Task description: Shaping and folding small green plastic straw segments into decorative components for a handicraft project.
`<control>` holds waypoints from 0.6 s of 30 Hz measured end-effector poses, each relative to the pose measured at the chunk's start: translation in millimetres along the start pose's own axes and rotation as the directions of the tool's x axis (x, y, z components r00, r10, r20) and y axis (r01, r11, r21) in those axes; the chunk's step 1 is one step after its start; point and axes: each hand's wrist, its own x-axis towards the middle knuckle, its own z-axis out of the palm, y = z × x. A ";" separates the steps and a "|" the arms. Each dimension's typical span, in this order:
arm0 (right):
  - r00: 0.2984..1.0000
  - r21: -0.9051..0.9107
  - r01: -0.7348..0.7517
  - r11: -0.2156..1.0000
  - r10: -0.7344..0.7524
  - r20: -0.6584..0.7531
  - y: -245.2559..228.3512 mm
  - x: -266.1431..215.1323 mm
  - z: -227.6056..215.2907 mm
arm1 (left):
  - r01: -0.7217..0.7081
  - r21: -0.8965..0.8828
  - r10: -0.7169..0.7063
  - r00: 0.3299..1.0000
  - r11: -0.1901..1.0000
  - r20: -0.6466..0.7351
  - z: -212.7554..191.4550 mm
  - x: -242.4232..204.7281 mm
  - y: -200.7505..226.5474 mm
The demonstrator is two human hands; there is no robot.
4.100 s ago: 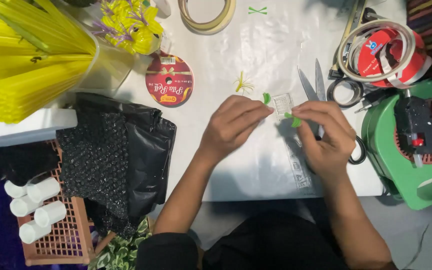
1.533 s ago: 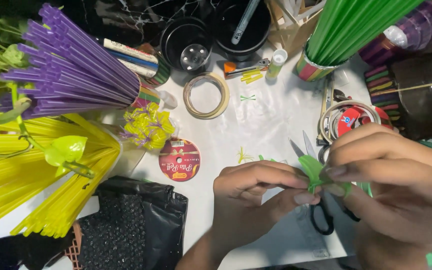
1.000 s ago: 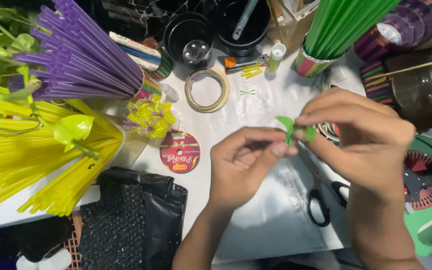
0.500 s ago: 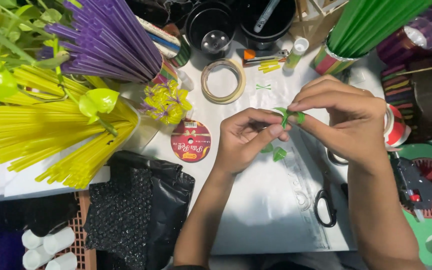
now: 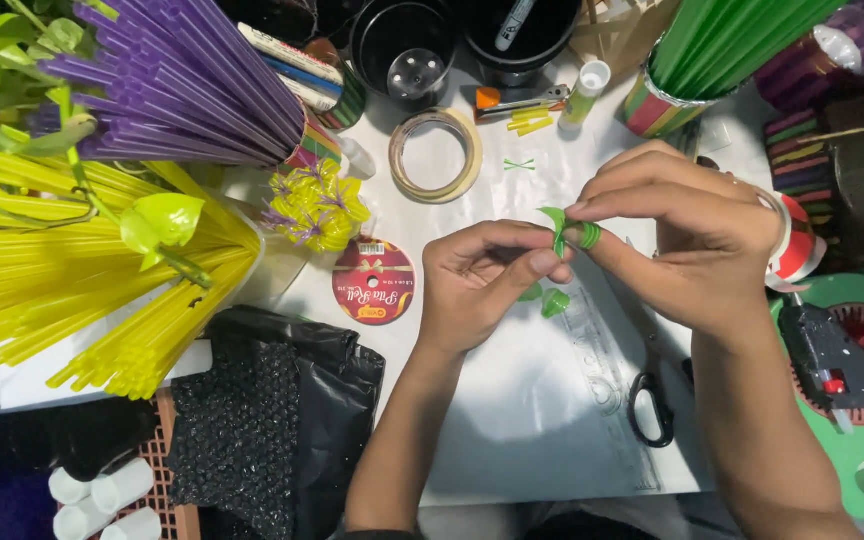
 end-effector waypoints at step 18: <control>0.991 -0.050 -0.019 0.999 0.025 0.132 -2.1 1.0 -13.1 | -0.007 0.079 0.009 1.000 0.997 -0.030 4.9 -0.9 1.4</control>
